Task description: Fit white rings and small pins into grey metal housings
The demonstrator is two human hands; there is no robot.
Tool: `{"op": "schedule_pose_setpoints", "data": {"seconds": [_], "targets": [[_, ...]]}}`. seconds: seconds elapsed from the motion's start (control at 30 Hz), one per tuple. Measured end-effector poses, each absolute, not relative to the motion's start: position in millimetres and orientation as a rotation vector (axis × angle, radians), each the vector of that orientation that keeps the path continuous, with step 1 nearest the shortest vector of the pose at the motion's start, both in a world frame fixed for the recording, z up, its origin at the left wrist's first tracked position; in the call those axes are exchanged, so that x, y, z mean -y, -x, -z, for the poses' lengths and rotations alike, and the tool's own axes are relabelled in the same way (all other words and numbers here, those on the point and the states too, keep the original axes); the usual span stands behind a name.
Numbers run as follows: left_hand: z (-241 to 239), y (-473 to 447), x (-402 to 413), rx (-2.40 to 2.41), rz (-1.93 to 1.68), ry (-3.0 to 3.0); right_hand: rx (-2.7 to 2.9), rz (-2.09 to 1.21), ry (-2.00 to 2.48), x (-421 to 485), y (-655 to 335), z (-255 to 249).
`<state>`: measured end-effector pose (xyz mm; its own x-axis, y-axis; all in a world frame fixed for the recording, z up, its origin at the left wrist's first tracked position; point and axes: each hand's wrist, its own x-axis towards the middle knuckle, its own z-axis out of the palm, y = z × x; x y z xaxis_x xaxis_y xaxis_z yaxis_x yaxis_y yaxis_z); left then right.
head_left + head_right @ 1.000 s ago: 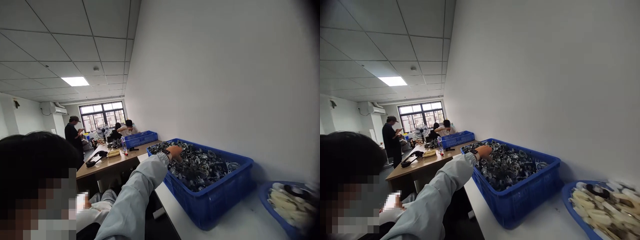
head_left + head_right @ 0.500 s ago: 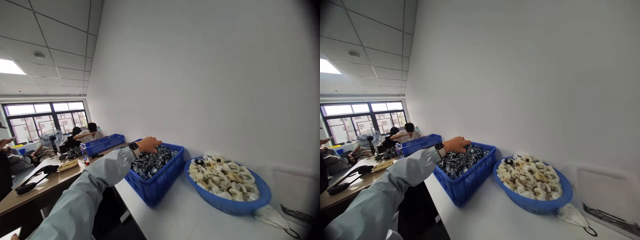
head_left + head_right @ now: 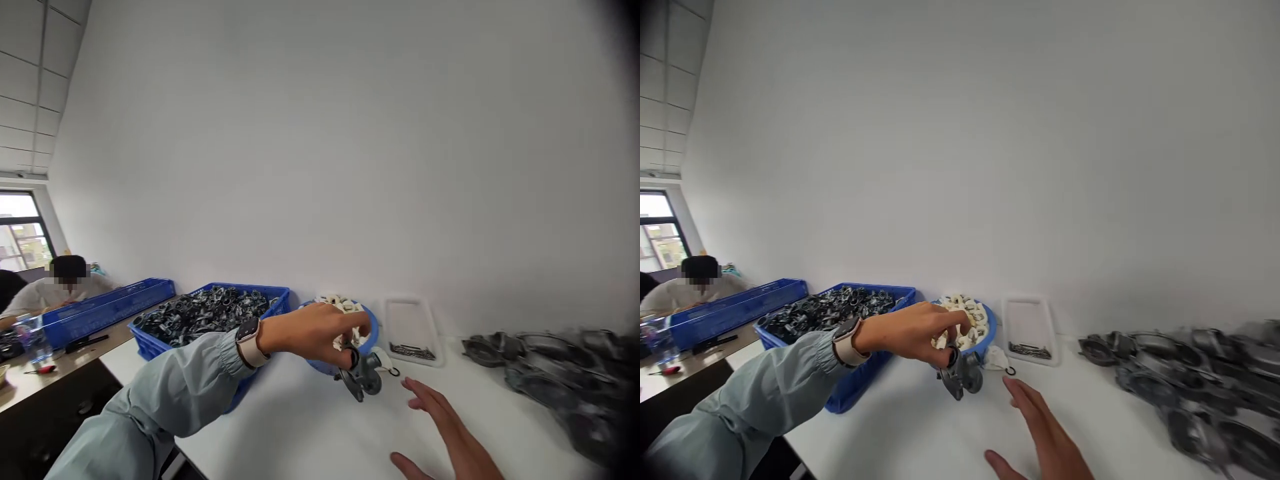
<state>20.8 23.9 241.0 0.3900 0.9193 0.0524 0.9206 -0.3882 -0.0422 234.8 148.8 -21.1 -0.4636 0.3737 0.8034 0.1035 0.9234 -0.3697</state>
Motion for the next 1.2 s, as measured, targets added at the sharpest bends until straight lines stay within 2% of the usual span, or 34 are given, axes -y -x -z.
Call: {"op": "schedule_pose_setpoints", "data": {"seconds": [0.1,0.2,0.33,0.43,0.6,0.77,1.0,1.2], "targets": [[-234,-52,-42,1.515,0.026,2.597,1.871,-0.449,0.397,-134,-228,5],[-231,-79,-57,1.358,-0.077,2.579,1.732,-0.395,0.364,-137,-227,-1],[-233,-98,-74,1.418,-0.114,2.559,1.641,-0.373,0.362,-144,-238,-6],[-236,-98,-82,1.544,-0.046,2.644,1.588,-0.653,0.514,-140,-244,-16],[-230,-86,-80,1.604,-0.06,2.765,1.382,-1.401,0.525,-131,-245,-38],[-190,-66,-63,1.509,-0.056,2.566,1.133,-1.973,0.573,-127,-241,-43],[-109,-51,-46,1.629,0.243,2.503,1.102,-2.184,0.773,-115,-230,-27],[-80,-49,-46,1.758,0.348,2.477,1.166,-2.24,0.873,-113,-232,-24]]}}
